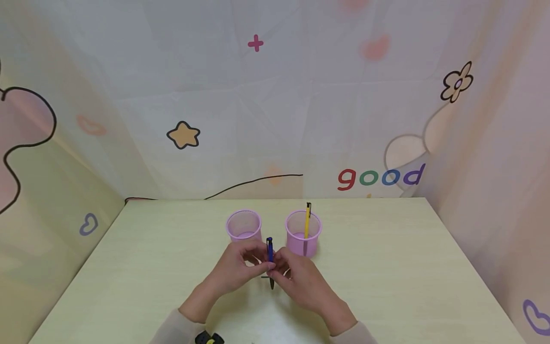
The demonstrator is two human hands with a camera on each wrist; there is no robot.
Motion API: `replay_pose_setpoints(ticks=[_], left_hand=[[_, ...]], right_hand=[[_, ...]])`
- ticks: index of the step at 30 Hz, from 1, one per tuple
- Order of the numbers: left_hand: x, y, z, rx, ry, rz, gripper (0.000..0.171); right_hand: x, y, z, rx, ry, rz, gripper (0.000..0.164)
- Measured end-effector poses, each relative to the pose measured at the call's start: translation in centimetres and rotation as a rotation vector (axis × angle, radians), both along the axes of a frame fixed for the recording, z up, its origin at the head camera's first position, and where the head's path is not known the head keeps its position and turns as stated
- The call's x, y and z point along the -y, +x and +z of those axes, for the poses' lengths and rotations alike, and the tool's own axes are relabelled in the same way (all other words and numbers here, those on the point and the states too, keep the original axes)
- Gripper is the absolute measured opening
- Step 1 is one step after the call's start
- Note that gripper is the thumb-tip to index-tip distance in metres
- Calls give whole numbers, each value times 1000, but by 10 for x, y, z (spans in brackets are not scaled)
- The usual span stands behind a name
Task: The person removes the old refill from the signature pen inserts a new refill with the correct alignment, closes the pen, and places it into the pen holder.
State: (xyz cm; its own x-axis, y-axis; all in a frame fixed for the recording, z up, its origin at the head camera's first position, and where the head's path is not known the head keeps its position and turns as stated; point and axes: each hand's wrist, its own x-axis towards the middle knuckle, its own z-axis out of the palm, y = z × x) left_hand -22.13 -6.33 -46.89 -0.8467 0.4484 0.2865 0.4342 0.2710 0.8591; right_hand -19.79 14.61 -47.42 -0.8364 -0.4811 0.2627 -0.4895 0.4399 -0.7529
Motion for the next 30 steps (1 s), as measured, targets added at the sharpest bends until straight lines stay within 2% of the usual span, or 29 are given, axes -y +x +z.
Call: replay_pose_setpoints(ticks=[10, 16, 22, 30], left_hand=[[-3, -1, -5, 33, 10, 32, 20], [-7, -6, -11, 46, 25, 6, 31], [-14, -8, -16, 73, -7, 2, 42], [-24, -12, -22, 146, -43, 4, 55]], right_hand=[[-5, 2, 1, -2, 3, -18, 11], [-11, 3, 3, 9, 2, -51, 11], [-18, 4, 4, 15, -10, -51, 13], [-25, 6, 3, 3, -10, -64, 14]])
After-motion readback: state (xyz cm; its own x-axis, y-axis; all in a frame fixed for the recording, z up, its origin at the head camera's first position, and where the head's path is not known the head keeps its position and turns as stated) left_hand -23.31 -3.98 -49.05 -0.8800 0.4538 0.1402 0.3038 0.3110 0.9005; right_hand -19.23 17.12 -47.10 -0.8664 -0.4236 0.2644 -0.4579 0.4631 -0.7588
